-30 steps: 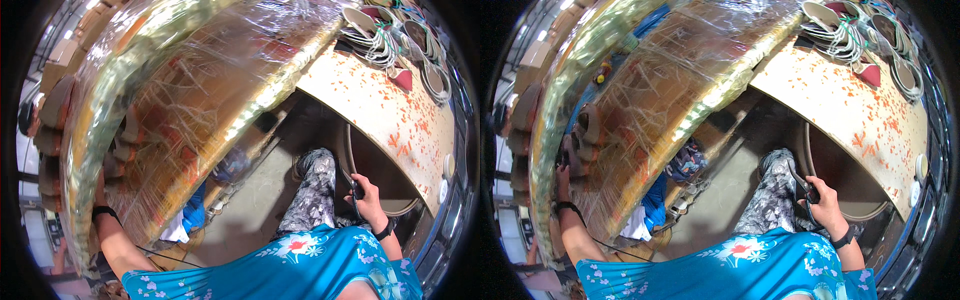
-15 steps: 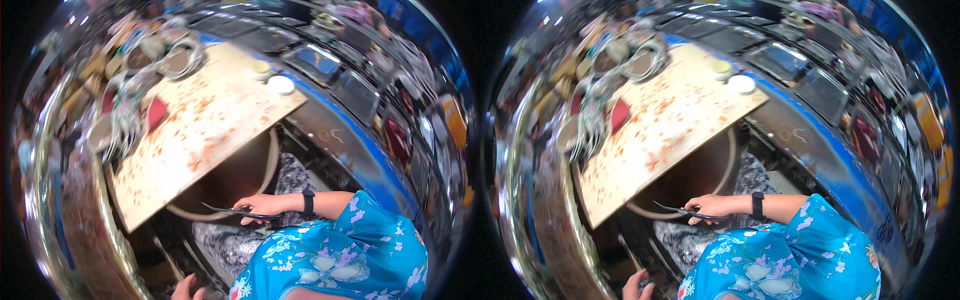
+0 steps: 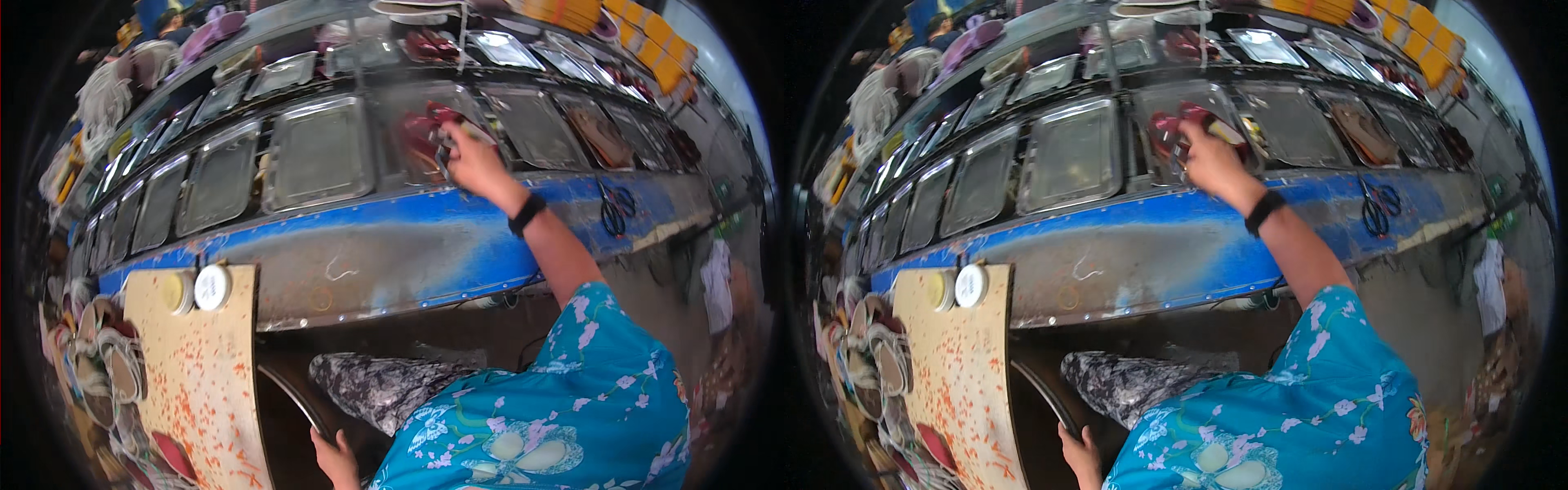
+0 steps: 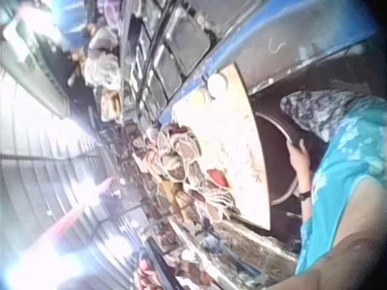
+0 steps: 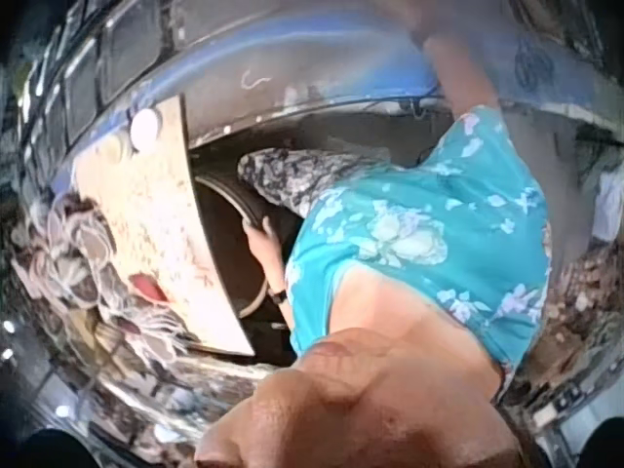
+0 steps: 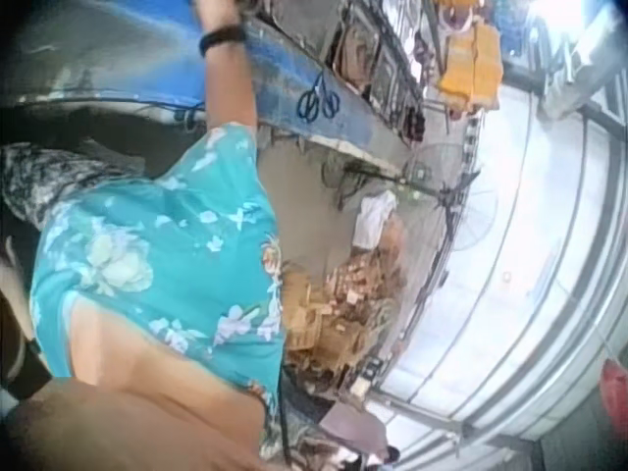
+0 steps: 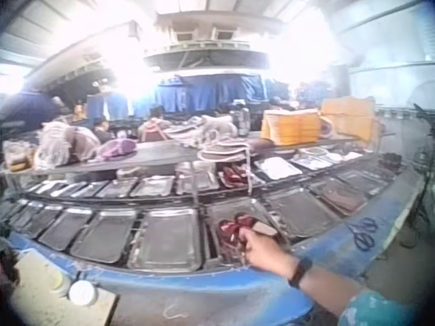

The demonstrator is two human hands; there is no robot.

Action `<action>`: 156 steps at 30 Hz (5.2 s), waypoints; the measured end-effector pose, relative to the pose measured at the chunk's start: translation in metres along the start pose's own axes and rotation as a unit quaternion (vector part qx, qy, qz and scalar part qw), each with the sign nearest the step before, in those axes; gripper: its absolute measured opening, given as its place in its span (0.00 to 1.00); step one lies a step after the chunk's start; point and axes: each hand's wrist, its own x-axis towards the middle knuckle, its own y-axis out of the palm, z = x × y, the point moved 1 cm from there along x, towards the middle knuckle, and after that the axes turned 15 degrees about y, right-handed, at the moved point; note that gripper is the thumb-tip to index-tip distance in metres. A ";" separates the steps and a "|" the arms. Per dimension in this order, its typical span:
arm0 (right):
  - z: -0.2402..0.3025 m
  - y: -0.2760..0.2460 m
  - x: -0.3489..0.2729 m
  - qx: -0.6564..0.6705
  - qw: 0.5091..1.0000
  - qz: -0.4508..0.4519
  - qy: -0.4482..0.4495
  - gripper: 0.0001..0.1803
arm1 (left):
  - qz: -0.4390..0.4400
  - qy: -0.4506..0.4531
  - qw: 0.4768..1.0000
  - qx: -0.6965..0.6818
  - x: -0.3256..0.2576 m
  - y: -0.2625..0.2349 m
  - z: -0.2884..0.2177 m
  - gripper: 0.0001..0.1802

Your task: Trim excess material and clean finished shoes using scissors at a factory workstation.

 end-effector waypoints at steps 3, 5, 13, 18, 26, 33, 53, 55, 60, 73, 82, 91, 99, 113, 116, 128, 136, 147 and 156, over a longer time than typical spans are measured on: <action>-0.037 -0.025 0.045 -0.127 0.990 -0.052 0.032 0.33 | 0.033 -0.050 0.997 0.051 -0.004 -0.001 -0.006 0.30; -0.055 -0.025 0.059 -0.193 0.977 0.032 0.082 0.32 | 0.042 -0.040 0.997 0.058 0.003 -0.006 -0.028 0.27; -0.067 0.012 0.082 -0.110 0.982 0.083 0.130 0.22 | 0.032 -0.087 0.993 0.078 -0.002 -0.009 -0.026 0.30; -0.018 0.004 0.090 0.032 0.991 0.095 0.088 0.22 | -0.024 -0.015 0.999 -0.023 -0.011 -0.011 0.003 0.26; 0.159 0.004 -0.074 0.299 0.940 0.122 -0.114 0.23 | -0.147 -0.047 0.958 -0.242 -0.003 -0.046 -0.034 0.23; 0.270 0.089 -0.320 0.267 0.756 0.399 -0.446 0.29 | -0.374 -0.158 0.785 -0.469 -0.007 -0.066 -0.003 0.28; 0.245 0.107 -0.348 0.187 0.612 0.767 -0.046 0.22 | -0.117 -0.324 0.928 0.144 -0.043 -0.099 0.008 0.22; 0.227 0.127 -0.335 0.206 0.558 0.800 0.083 0.17 | -0.145 -0.303 0.932 0.139 -0.052 -0.098 0.013 0.21; 0.221 0.134 -0.338 0.174 0.531 0.828 0.046 0.19 | -0.398 -0.172 0.851 -0.296 -0.129 -0.106 0.023 0.10; 0.279 0.116 -0.401 0.173 0.611 0.631 -0.445 0.31 | -0.454 -0.287 0.603 -0.590 -0.177 -0.122 -0.013 0.13; 0.257 0.127 -0.402 0.196 0.617 0.619 -0.444 0.20 | -0.395 -0.269 0.646 -0.595 -0.181 -0.112 -0.014 0.13; 0.237 0.105 -0.376 0.194 0.536 0.737 -0.364 0.30 | -0.349 -0.248 0.690 -0.583 -0.179 -0.106 -0.020 0.13; 0.236 0.097 -0.363 0.173 0.593 0.677 -0.400 0.27 | -0.303 -0.224 0.843 -0.383 -0.179 -0.096 -0.011 0.13; 0.230 0.109 -0.364 0.198 0.547 0.754 -0.305 0.29 | -0.287 -0.251 0.836 -0.396 -0.172 -0.096 -0.007 0.11; 0.233 0.106 -0.360 0.185 0.566 0.729 -0.338 0.31 | -0.285 -0.253 0.824 -0.418 -0.174 -0.099 -0.010 0.11; 0.233 0.113 -0.376 0.241 0.511 0.802 -0.192 0.20 | -0.255 -0.229 0.876 -0.341 -0.186 -0.092 0.011 0.09; 0.232 0.149 -0.368 0.148 0.432 0.890 0.010 0.25 | -0.289 -0.178 0.884 -0.321 -0.174 -0.106 -0.007 0.17; 0.255 0.131 -0.325 0.152 0.585 0.648 -0.464 0.30 | -0.166 -0.116 0.953 -0.227 -0.177 -0.130 -0.003 0.19; 0.259 0.130 -0.311 0.065 0.540 0.639 -0.543 0.28 | -0.137 -0.058 0.982 -0.116 -0.172 -0.151 -0.018 0.14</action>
